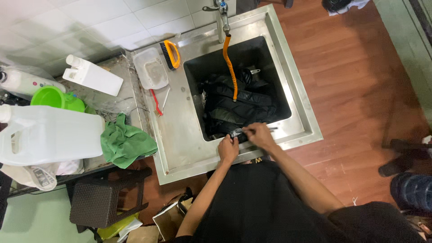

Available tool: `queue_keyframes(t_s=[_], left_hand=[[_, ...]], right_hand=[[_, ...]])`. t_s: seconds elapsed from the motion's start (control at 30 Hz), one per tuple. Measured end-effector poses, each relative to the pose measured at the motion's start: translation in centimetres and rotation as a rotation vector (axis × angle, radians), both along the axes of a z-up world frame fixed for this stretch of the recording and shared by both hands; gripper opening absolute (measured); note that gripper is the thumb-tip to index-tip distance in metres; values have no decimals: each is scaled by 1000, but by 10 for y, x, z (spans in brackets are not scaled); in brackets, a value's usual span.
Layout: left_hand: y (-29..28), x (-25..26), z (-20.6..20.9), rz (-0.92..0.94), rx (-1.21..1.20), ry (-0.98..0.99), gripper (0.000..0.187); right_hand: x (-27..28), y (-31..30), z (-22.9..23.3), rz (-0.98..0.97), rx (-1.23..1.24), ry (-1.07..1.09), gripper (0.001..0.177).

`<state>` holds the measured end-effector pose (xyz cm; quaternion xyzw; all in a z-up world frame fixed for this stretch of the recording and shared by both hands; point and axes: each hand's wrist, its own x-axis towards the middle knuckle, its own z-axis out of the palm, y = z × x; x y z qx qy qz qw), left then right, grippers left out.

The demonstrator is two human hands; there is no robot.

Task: The person cleans a black bag in a sink by hand, using a brush and water to scrub different parts and compartments.

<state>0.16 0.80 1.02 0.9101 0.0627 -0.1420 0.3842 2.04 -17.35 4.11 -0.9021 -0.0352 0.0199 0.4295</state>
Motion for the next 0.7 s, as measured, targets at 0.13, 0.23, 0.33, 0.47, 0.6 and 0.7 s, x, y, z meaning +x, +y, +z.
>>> queue_keyframes(t_s=[0.13,0.23,0.33,0.47,0.6,0.7], left_hand=[[-1,0,2,22,-10,-4,43],[-3,-1,-6,28,-15,-23,42],[-1,-1,-9,21,-11,-52,45],[2,-1,-21,11,17,-63,48],[1,0,0,13,-74,-42,51],[1,4,-5,2,-52,-61,45]], right_hand=[[0,1,9,-37,-46,-13,8],[-2,0,-1,-28,-22,-19,8],[2,-9,-19,-63,-42,-7,9],[-2,14,7,23,-66,-69,10],[2,-7,-17,-92,-145,-48,10],[0,6,-16,-41,-17,26,10]])
